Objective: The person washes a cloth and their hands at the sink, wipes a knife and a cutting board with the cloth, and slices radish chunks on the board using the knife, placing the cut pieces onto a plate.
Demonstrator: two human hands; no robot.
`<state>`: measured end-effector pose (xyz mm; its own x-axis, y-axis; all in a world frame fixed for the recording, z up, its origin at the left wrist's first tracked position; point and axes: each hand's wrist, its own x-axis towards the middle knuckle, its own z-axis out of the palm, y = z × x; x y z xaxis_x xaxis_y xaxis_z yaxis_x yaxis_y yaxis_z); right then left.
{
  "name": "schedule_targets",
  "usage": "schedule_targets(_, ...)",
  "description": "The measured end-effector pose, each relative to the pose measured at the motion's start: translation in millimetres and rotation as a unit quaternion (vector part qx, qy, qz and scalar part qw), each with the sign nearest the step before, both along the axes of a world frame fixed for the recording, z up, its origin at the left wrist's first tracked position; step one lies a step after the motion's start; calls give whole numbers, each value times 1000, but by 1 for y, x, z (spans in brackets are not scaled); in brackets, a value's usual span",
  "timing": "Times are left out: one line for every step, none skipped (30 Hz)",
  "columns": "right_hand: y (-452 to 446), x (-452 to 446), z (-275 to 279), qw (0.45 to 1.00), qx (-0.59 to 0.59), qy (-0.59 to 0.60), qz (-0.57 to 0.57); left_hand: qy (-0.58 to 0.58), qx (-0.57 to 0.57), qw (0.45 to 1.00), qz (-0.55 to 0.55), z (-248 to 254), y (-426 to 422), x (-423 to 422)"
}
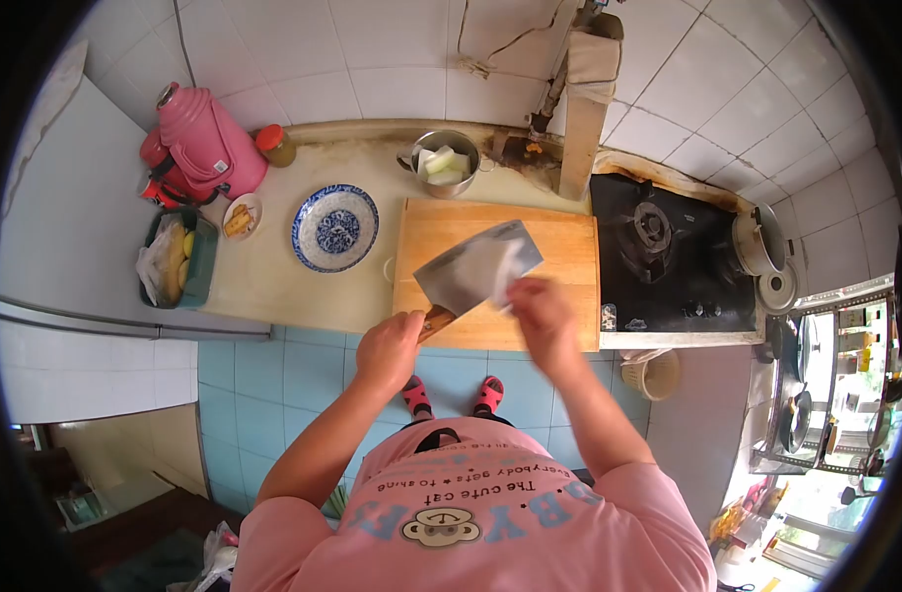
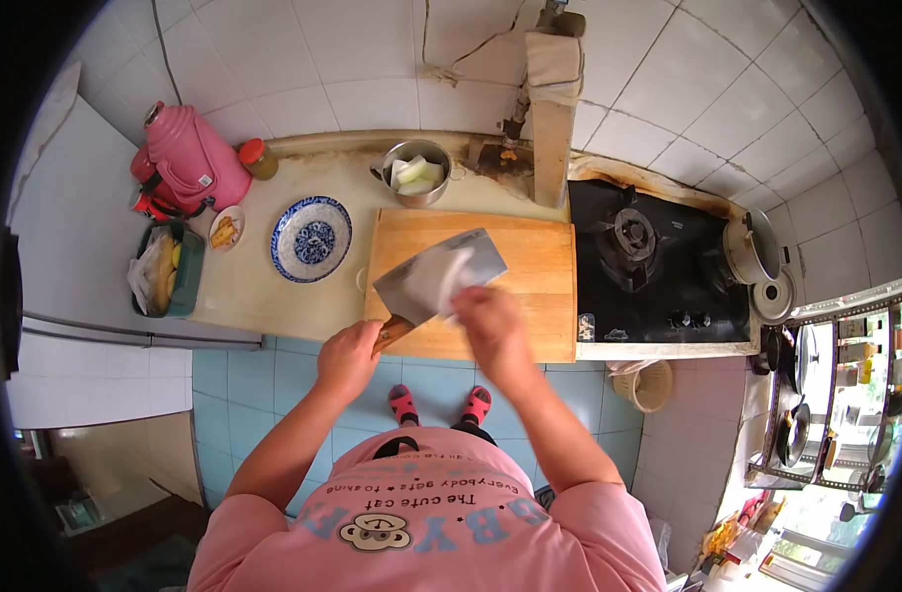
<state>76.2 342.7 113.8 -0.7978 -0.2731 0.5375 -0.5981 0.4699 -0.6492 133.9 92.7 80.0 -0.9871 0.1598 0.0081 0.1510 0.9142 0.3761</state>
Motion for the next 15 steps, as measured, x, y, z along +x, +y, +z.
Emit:
schedule_targets(-17,13,-7,999,-3,-26,38,1,0,1000,-1,4,4,-1)
schedule_targets(-30,18,-18,998,19,-5,63,-24,-24,999,-8,10,8,0)
schedule_targets(-40,19,-26,996,36,-19,85,-49,-47,998,-15,13,11,1)
schedule_targets(-44,18,-32,995,39,-21,84,10,-23,999,-35,11,12,2)
schedule_targets(-46,16,-37,995,43,-24,83,9,-24,999,-36,10,11,1)
schedule_targets(-50,14,-37,995,43,-25,84,14,-21,999,-37,10,11,2)
schedule_targets(-53,9,-36,995,43,-24,88,18,-18,999,-38,9,10,2)
schedule_targets(-57,3,-36,995,43,-22,90,17,-18,999,-39,10,9,2)
schedule_targets(-60,-4,-35,995,44,-23,89,46,-9,998,-45,11,8,2)
schedule_targets(-64,-12,-36,994,60,-2,90,75,0,996,-50,11,7,3)
schedule_targets(-68,-18,-38,993,75,16,91,71,0,996,-48,11,6,5)
schedule_targets(-72,-25,-40,993,65,29,91,71,10,996,-52,10,4,6)
schedule_targets(-75,-29,-40,993,63,27,93,73,20,996,-56,10,2,7)
schedule_targets(-77,-33,-40,994,69,29,84,72,18,996,-54,10,0,8)
schedule_targets(-78,-35,-38,994,76,30,73,65,17,996,-50,9,-2,8)
